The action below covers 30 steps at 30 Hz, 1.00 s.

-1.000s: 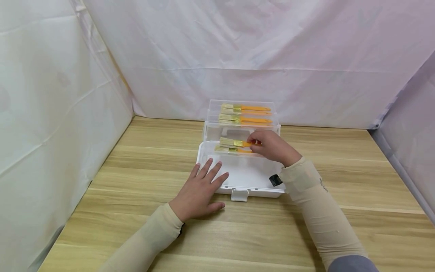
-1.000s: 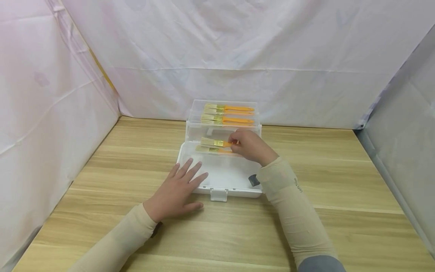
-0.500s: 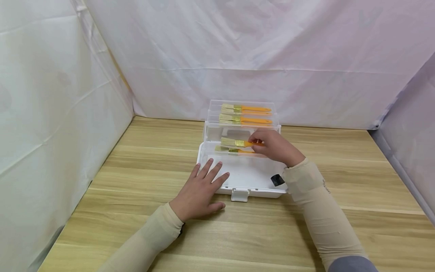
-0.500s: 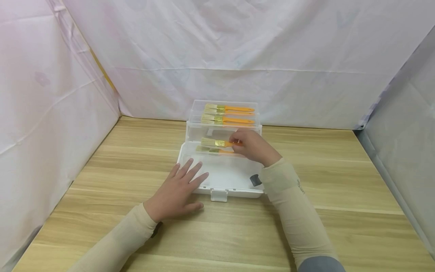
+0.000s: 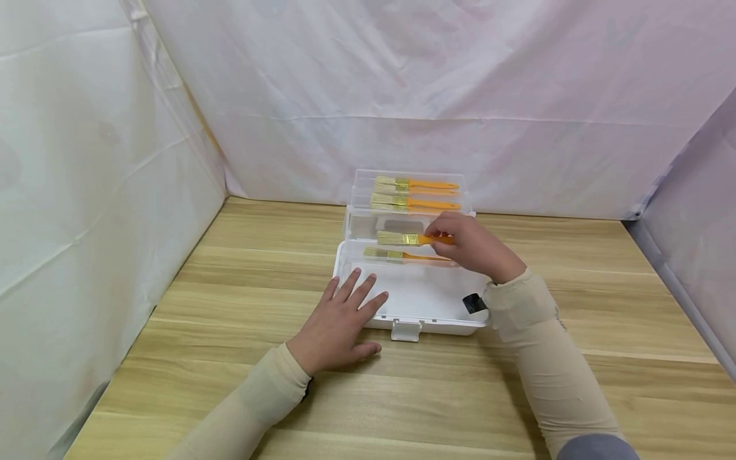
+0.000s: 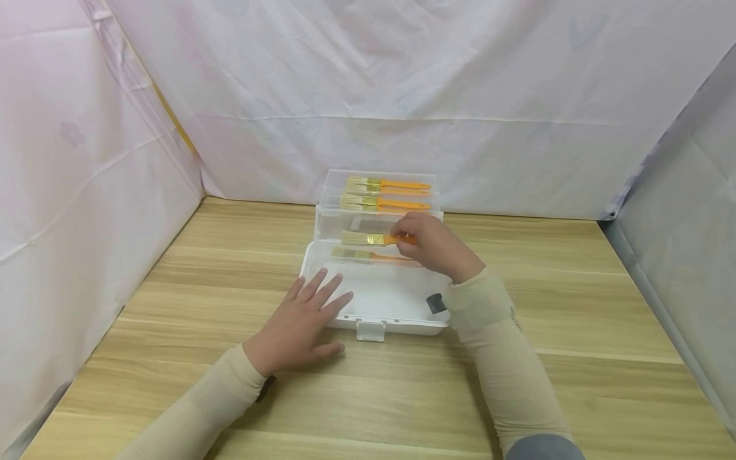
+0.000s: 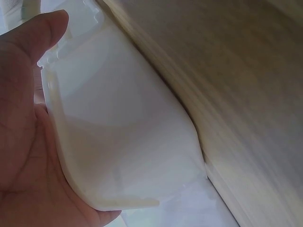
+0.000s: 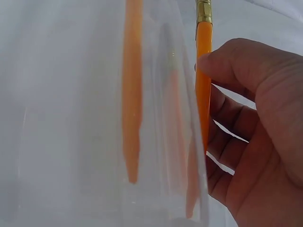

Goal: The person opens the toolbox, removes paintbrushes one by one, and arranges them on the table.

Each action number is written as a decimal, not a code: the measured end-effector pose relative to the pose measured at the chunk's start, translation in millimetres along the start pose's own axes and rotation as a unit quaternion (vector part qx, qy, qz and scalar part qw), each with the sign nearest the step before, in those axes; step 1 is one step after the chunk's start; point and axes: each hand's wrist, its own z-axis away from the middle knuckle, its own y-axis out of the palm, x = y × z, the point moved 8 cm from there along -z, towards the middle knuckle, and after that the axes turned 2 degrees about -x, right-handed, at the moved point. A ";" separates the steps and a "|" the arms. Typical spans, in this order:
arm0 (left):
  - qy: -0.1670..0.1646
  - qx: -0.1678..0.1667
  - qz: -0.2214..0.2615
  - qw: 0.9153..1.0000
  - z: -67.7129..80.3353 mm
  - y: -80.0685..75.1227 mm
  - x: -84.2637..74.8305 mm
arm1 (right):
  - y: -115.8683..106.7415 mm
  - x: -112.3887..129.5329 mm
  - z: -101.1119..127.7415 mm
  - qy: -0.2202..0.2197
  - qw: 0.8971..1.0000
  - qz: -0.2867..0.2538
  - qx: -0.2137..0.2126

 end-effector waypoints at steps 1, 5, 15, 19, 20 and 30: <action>0.000 0.001 0.000 1.000 0.1 0.0 0.0 | -1.2 0.1 0.7 0.002 1.000 0.002 -0.001; 0.000 0.001 0.000 1.000 0.2 0.2 -0.1 | -5.3 -0.3 3.8 0.012 1.000 0.004 0.001; 0.001 -0.003 0.001 1.000 0.0 -0.3 -0.4 | -20.1 -4.0 12.5 0.036 0.999 0.012 -0.012; 0.001 -0.003 0.000 1.000 0.0 -0.2 -0.3 | -25.9 -7.6 18.7 0.046 0.999 0.012 -0.015; 0.001 -0.003 -0.001 1.000 0.0 -0.2 -0.2 | -27.7 -8.3 20.6 0.047 0.999 0.013 -0.016; -0.001 -0.001 0.000 1.000 0.2 -0.6 -0.4 | -45.5 -19.2 39.7 0.053 0.998 0.009 -0.019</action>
